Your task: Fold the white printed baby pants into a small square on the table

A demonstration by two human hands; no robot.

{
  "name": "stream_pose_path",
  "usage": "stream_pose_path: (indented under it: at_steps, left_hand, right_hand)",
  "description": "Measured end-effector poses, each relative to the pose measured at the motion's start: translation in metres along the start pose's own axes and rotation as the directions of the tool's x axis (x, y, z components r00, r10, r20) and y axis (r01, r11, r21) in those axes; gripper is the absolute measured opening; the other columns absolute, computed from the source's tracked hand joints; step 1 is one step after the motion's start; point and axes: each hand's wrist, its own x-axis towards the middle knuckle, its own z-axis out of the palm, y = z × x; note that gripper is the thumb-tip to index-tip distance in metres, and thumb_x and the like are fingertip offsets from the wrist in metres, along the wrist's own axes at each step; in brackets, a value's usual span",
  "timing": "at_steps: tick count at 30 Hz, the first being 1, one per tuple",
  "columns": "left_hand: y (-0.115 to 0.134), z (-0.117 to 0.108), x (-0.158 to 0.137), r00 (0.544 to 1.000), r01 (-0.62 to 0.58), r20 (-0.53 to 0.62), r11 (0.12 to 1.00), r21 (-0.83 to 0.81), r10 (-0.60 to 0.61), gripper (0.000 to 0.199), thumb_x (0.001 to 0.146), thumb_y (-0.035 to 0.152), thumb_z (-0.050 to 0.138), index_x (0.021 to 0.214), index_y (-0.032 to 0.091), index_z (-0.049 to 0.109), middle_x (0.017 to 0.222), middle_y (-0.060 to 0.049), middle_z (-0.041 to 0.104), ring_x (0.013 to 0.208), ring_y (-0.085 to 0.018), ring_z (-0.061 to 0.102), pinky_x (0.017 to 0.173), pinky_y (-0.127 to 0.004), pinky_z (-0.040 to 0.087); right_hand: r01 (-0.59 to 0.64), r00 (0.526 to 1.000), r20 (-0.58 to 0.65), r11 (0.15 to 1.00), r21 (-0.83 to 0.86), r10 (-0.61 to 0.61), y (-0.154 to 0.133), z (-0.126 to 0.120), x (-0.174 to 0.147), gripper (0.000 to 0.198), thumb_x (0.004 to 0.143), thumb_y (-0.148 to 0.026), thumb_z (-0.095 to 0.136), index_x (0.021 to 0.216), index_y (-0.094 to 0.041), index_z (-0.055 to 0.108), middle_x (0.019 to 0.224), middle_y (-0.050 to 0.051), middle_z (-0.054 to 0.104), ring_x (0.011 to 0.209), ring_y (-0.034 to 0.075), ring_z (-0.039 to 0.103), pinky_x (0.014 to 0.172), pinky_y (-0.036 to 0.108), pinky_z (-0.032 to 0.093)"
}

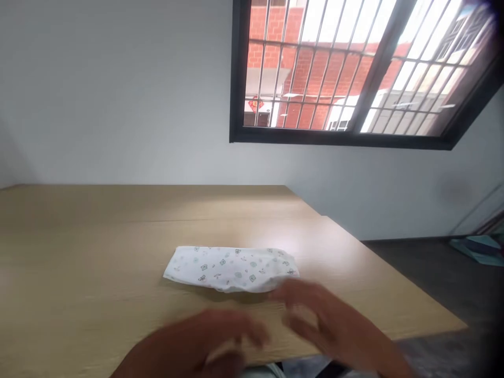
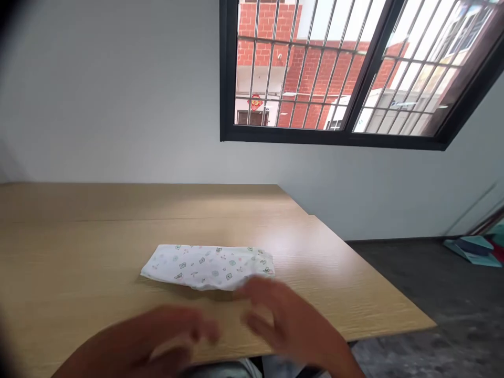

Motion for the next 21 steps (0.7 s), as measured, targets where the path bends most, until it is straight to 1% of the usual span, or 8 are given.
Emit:
stream_pose_path:
  at_steps: [1, 2, 3, 5, 8, 10, 14, 21]
  left_hand:
    - [0.010, -0.001, 0.023, 0.995, -0.089, 0.058, 0.995, 0.044, 0.086, 0.040, 0.083, 0.047, 0.052, 0.121, 0.034, 0.055, 0.122, 0.002, 0.052, 0.115, -0.027, 0.044, 0.099, -0.035, 0.038]
    - [0.014, -0.001, 0.047, 0.969, -0.232, 0.132, 0.951, 0.206, 0.208, 0.041, 0.088, 0.040, 0.045, 0.128, 0.033, 0.048, 0.128, 0.001, 0.047, 0.116, -0.025, 0.043, 0.101, -0.037, 0.035]
    - [0.013, 0.000, 0.071, 0.948, -0.319, 0.134, 0.885, 0.339, 0.290, 0.044, 0.090, 0.033, 0.041, 0.133, 0.029, 0.042, 0.132, -0.001, 0.043, 0.117, -0.024, 0.042, 0.101, -0.038, 0.034]
    - [-0.002, 0.002, 0.113, 0.943, -0.317, 0.071, 0.818, 0.480, 0.324, 0.046, 0.090, 0.024, 0.037, 0.136, 0.023, 0.036, 0.133, -0.005, 0.042, 0.117, -0.022, 0.042, 0.098, -0.036, 0.037]
    - [-0.036, 0.008, 0.147, 0.944, -0.311, 0.084, 0.776, 0.548, 0.319, 0.041, 0.090, 0.022, 0.037, 0.131, 0.019, 0.043, 0.127, -0.007, 0.047, 0.115, -0.021, 0.044, 0.099, -0.035, 0.036]
    - [-0.053, 0.015, 0.151, 0.929, -0.351, 0.127, 0.725, 0.593, 0.346, 0.042, 0.090, 0.027, 0.038, 0.132, 0.018, 0.042, 0.134, -0.007, 0.040, 0.122, -0.024, 0.036, 0.105, -0.040, 0.029]
    - [-0.063, 0.027, 0.146, 0.959, -0.263, 0.095, 0.717, 0.645, 0.267, 0.052, 0.095, 0.039, 0.031, 0.143, 0.018, 0.024, 0.146, -0.006, 0.018, 0.134, -0.026, 0.012, 0.110, -0.048, 0.013]
    - [-0.062, 0.035, 0.149, 0.976, -0.188, 0.049, 0.713, 0.676, 0.211, 0.057, 0.096, 0.048, 0.024, 0.145, 0.019, 0.017, 0.147, -0.004, 0.012, 0.135, -0.026, 0.006, 0.110, -0.049, 0.009]
  right_hand:
    - [0.003, 0.999, -0.036, 1.000, -0.020, -0.003, 0.006, -0.009, 0.024, 0.029, 0.094, -0.039, 0.047, 0.119, -0.026, 0.056, 0.110, 0.006, 0.056, 0.096, 0.023, 0.055, 0.082, 0.034, 0.047]
    - [0.019, 0.998, -0.062, 0.999, -0.045, -0.022, 0.016, -0.014, 0.048, 0.028, 0.094, -0.037, 0.046, 0.116, -0.024, 0.056, 0.105, 0.006, 0.057, 0.088, 0.021, 0.056, 0.078, 0.032, 0.047]
    - [0.005, 0.996, -0.088, 0.997, -0.081, -0.012, 0.029, -0.017, 0.069, 0.026, 0.092, -0.035, 0.047, 0.112, -0.021, 0.057, 0.102, 0.007, 0.057, 0.084, 0.021, 0.056, 0.074, 0.032, 0.047]
    - [-0.075, 0.992, -0.108, 0.986, -0.150, 0.059, 0.059, -0.013, 0.102, 0.021, 0.087, -0.030, 0.053, 0.102, -0.018, 0.059, 0.098, 0.007, 0.058, 0.079, 0.020, 0.055, 0.068, 0.030, 0.046]
    - [-0.019, 0.998, 0.062, 1.000, -0.001, 0.019, 0.098, 0.004, 0.127, 0.021, 0.090, -0.031, 0.047, 0.100, -0.017, 0.059, 0.087, 0.004, 0.059, 0.069, 0.016, 0.055, 0.059, 0.025, 0.044]
    - [0.005, 0.997, 0.077, 0.997, 0.073, -0.011, 0.111, 0.014, 0.130, 0.022, 0.090, -0.032, 0.046, 0.100, -0.017, 0.059, 0.081, 0.003, 0.059, 0.066, 0.015, 0.054, 0.057, 0.024, 0.042]
    - [-0.009, 0.994, 0.110, 0.998, 0.067, 0.002, 0.118, 0.018, 0.125, 0.024, 0.089, -0.037, 0.047, 0.093, -0.017, 0.060, 0.076, 0.003, 0.057, 0.066, 0.016, 0.051, 0.056, 0.025, 0.039]
    - [-0.141, 0.985, 0.095, 0.989, -0.052, 0.146, 0.124, 0.004, 0.115, 0.033, 0.083, -0.048, 0.050, 0.082, -0.017, 0.059, 0.081, 0.005, 0.056, 0.068, 0.018, 0.049, 0.057, 0.027, 0.038]
